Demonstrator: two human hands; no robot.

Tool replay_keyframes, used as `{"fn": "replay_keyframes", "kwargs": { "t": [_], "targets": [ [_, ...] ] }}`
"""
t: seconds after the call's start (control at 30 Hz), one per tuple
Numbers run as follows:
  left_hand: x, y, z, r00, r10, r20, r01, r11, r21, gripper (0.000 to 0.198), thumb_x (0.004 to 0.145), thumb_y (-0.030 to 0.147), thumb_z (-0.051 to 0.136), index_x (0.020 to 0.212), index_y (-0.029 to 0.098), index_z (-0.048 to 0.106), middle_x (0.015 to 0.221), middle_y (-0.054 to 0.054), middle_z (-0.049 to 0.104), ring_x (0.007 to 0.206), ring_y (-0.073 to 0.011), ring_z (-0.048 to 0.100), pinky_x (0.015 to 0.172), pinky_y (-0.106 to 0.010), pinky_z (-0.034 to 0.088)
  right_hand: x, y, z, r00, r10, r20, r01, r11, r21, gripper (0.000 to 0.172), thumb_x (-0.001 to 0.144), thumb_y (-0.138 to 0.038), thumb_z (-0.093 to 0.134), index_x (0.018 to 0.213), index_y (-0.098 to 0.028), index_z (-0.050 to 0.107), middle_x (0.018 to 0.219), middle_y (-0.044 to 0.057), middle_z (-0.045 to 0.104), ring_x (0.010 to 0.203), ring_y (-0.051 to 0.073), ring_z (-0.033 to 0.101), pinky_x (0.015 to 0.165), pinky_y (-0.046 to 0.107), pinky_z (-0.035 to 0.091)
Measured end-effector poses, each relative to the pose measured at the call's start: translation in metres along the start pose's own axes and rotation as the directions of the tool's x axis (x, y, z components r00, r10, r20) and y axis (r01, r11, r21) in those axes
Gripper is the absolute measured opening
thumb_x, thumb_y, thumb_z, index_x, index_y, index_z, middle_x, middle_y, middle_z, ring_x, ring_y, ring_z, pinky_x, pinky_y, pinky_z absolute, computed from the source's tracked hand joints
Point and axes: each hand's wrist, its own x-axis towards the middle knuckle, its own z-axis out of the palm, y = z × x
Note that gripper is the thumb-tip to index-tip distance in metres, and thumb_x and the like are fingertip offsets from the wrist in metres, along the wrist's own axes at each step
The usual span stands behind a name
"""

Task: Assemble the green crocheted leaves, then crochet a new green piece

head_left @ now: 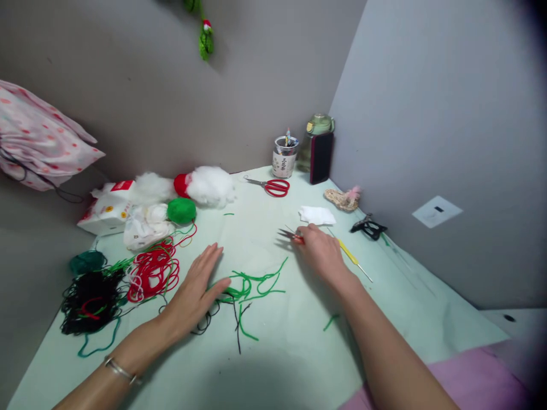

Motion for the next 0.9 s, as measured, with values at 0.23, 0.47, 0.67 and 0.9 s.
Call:
{"fn": "replay_keyframes", "kwargs": {
  "t": [0.23,0.47,0.67,0.9],
  "targets": [
    [-0.007,0.01,0.031,0.945,0.262,0.198,-0.312,0.905,0.288,0.097,0.09,0.067,0.056,0.165,0.029,0.007,0.171,-0.018,0.017,0.157,-0.0393,0.012,0.122,-0.066,0.022,-0.004,-0.026,0.007,0.993,-0.047,0.104,0.063,0.984,-0.164,0.028,0.093,-0.001,0.044,0.101,-0.014,0.067,0.107,0.015,0.068,0.084,0.023,0.072,0.065,0.03,0.037],
    [0.043,0.036,0.041,0.95,0.222,0.219,-0.279,0.919,0.28,0.093,0.094,0.071,0.044,0.161,0.009,0.025,0.17,-0.022,0.019,0.158,-0.0341,0.009,0.126,-0.058,0.016,-0.001,-0.008,0.001,0.997,-0.012,0.079,0.024,0.989,-0.147,0.019,0.095,-0.014,0.05,0.099,-0.017,0.068,0.104,0.013,0.072,0.09,0.026,0.071,0.066,0.031,0.035],
    [0.055,0.033,0.027,0.98,0.125,0.155,-0.084,0.964,-0.251,0.086,0.093,0.073,0.043,0.158,0.017,0.037,0.168,-0.015,0.029,0.156,-0.0307,0.021,0.128,-0.052,0.015,0.004,-0.003,-0.004,0.998,0.01,0.057,-0.004,0.996,-0.092,0.026,0.103,-0.028,0.043,0.103,-0.02,0.068,0.105,0.011,0.073,0.093,0.024,0.07,0.066,0.03,0.033],
    [0.048,0.008,-0.03,0.991,-0.134,-0.008,0.118,0.899,-0.422,0.066,0.104,0.059,0.016,0.153,0.023,0.041,0.166,-0.012,0.038,0.153,-0.0292,0.032,0.125,-0.054,0.023,0.003,-0.024,0.004,0.994,-0.049,0.095,0.051,0.999,-0.014,0.027,0.092,0.0,0.047,0.095,-0.013,0.07,0.103,0.016,0.071,0.087,0.022,0.069,0.068,0.029,0.035]
  ]
}}
